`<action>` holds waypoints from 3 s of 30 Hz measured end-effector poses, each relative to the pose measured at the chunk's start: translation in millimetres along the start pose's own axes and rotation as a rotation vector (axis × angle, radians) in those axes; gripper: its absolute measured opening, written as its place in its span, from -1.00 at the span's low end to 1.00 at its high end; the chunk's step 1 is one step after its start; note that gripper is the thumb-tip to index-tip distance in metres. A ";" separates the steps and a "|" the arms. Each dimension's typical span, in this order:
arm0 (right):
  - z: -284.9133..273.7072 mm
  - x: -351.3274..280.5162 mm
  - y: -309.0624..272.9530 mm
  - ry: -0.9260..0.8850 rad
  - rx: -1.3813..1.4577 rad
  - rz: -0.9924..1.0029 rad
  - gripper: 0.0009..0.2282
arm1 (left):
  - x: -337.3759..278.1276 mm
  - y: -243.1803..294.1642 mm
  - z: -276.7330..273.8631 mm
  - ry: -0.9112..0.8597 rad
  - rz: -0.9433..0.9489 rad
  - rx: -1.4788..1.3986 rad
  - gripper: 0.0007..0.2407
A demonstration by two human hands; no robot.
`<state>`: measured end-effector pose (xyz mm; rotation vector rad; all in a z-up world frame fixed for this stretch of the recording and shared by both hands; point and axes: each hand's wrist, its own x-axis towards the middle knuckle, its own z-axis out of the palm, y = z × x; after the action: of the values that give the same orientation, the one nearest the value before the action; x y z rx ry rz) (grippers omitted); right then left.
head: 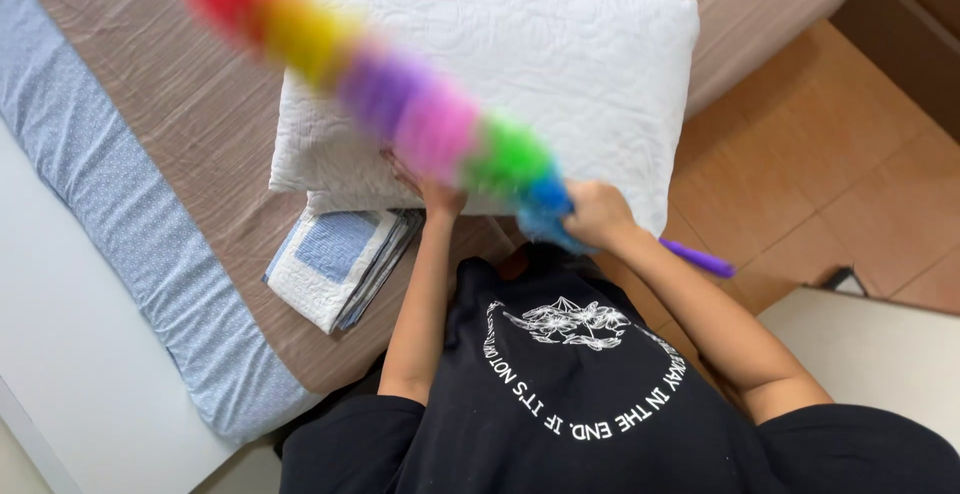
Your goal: Organizing pillows and a blanket on a bed while using a duster to clean.
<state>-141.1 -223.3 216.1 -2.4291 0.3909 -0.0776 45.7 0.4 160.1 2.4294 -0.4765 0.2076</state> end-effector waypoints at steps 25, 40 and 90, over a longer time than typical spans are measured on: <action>-121.6 222.1 200.9 -0.064 -0.446 -0.417 -0.69 | 28.5 2.1 77.9 -0.683 -0.588 0.268 0.29; -112.1 345.2 137.2 -0.146 -0.517 -0.625 -0.81 | 39.5 -8.7 104.2 -0.438 -0.557 0.231 0.46; -63.2 460.5 73.8 -0.184 -0.639 -0.391 -0.83 | 53.8 -17.7 115.3 -0.306 -0.610 0.039 0.53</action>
<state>269.0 -453.5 198.1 -3.0798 -0.1832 0.1212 105.5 -74.3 74.4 2.5286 0.1574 -0.4217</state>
